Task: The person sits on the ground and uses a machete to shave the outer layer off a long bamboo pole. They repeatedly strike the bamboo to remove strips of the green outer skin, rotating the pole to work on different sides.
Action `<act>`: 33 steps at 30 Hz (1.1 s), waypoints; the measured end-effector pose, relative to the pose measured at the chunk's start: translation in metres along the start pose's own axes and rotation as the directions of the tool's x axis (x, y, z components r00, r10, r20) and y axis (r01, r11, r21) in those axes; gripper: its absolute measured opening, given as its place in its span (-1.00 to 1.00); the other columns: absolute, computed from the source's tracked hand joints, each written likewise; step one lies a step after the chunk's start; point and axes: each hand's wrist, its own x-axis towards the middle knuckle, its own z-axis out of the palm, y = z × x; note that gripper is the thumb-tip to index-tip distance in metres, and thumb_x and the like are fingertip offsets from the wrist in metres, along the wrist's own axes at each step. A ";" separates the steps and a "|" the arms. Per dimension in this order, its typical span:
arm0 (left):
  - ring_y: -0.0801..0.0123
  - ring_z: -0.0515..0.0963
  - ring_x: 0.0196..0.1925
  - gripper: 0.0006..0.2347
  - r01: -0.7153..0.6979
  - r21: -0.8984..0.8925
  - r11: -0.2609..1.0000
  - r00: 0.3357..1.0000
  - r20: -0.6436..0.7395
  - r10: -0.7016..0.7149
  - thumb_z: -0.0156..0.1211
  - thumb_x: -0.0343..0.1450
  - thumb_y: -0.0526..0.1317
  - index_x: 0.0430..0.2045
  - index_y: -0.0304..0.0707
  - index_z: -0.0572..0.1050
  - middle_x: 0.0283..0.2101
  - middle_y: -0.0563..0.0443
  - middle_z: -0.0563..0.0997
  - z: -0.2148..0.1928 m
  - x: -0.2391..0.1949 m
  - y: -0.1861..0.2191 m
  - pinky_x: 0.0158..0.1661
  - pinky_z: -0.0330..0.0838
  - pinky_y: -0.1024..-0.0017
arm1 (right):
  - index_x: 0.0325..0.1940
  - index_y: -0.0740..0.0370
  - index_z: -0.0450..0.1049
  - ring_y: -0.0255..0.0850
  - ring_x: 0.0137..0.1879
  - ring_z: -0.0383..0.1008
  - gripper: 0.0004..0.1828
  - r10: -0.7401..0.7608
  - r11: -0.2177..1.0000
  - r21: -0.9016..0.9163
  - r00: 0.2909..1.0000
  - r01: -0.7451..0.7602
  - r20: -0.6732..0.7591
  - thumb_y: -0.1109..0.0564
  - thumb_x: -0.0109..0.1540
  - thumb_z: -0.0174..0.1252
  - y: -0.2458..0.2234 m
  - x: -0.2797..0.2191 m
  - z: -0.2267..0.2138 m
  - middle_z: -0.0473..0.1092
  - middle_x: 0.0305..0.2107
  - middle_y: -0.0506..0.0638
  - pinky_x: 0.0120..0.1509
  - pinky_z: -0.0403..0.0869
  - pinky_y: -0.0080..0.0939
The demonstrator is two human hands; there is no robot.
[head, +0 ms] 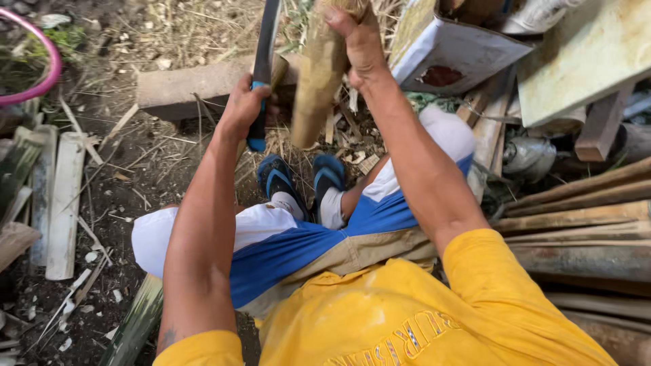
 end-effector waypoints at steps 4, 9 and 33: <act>0.34 0.57 -0.49 -0.79 -0.052 0.095 0.994 0.979 -0.191 0.070 0.15 0.44 -0.39 -0.09 -0.37 0.32 -0.37 -0.13 0.54 -0.032 -0.017 -0.014 -0.50 0.45 0.37 | 0.42 0.16 0.10 0.24 0.35 0.37 0.15 -0.023 0.980 0.200 0.997 0.009 0.070 -0.32 -0.04 0.54 -0.008 0.017 -0.001 0.33 0.15 0.23 0.46 0.45 0.39; 0.30 0.64 -0.39 -0.58 0.064 0.045 0.997 0.966 -0.254 -0.051 0.12 0.32 -0.49 0.08 -0.36 0.25 -0.23 -0.14 0.46 -0.060 -0.044 -0.011 -0.47 0.64 0.30 | 0.47 0.22 0.02 -0.04 0.29 0.30 0.07 0.180 0.982 0.106 0.944 -0.157 -0.277 -0.15 0.09 0.49 0.100 -0.041 0.048 0.26 0.20 0.12 0.29 0.36 0.07; 0.51 0.45 -0.19 -0.63 -0.549 -0.099 0.830 0.811 -0.304 0.500 0.27 0.30 -0.42 0.02 -0.34 0.46 -0.14 0.10 0.45 -0.077 -0.097 0.047 -0.14 0.44 0.54 | 0.11 0.37 0.26 -0.12 -0.31 0.56 -0.31 0.504 0.855 -0.104 0.862 -0.507 -0.059 0.04 0.07 0.44 0.125 -0.082 0.101 0.46 -0.25 0.15 -0.34 0.62 -0.02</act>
